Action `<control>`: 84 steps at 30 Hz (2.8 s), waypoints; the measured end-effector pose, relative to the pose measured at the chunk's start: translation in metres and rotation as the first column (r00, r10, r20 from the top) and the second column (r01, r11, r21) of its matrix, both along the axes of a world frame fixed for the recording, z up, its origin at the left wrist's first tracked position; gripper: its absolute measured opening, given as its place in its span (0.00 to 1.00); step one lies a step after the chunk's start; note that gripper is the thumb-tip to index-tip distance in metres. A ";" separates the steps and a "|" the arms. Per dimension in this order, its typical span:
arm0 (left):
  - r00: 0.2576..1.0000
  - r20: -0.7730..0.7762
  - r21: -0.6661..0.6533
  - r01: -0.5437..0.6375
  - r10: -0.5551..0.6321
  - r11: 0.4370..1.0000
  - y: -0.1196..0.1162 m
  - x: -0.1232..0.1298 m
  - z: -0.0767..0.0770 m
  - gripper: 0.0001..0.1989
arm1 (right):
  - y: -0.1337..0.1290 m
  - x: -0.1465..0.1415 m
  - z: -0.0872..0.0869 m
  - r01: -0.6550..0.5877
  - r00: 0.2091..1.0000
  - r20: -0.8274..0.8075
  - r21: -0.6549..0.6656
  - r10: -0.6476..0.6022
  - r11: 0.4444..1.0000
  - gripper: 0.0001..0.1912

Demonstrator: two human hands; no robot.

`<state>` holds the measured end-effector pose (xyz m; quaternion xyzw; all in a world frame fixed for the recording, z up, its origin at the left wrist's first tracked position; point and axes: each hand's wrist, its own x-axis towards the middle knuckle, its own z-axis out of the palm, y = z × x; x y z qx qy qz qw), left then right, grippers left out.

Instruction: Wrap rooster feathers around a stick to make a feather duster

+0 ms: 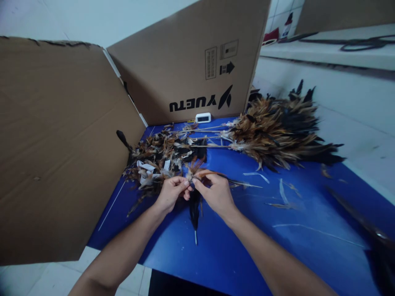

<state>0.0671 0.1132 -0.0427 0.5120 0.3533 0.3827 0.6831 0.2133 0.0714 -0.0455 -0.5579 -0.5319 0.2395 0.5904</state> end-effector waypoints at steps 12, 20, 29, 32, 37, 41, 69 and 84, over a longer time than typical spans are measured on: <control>0.984 -0.100 0.241 -0.116 0.144 0.963 -0.003 0.002 -0.001 0.10 | -0.001 -0.007 0.012 0.006 0.929 -0.355 -0.268 -0.105 0.963 0.10; 0.908 -0.265 0.756 -0.012 0.323 0.654 -0.003 -0.005 -0.005 0.07 | -0.004 -0.013 0.013 -0.119 0.802 -0.595 -0.251 -0.056 0.960 0.11; 0.878 -0.272 0.793 -0.027 0.393 0.609 -0.003 -0.007 0.000 0.08 | -0.007 -0.021 0.013 -0.226 0.797 -0.603 -0.234 0.041 0.946 0.13; 0.871 -0.276 0.838 0.011 0.406 0.546 -0.003 -0.007 -0.001 0.08 | -0.007 -0.023 0.012 -0.185 0.837 -0.547 -0.244 0.023 0.952 0.15; 0.838 -0.273 0.928 0.100 0.472 0.360 -0.003 -0.008 -0.006 0.09 | -0.006 -0.025 0.007 -0.081 0.879 -0.474 -0.258 -0.053 0.963 0.16; 0.808 -0.275 0.953 0.158 0.521 0.258 -0.003 -0.009 -0.007 0.10 | -0.005 -0.023 0.004 -0.050 0.901 -0.430 -0.237 -0.059 0.970 0.14; 0.998 0.007 0.064 0.058 -0.058 0.996 0.005 -0.008 0.006 0.14 | 0.004 0.017 0.007 -0.139 0.988 -0.095 -0.149 0.125 0.979 0.12; 0.952 0.200 0.056 -0.247 0.232 0.967 0.023 -0.017 0.011 0.09 | 0.005 0.033 -0.001 0.051 0.694 0.704 -0.261 0.154 0.964 0.07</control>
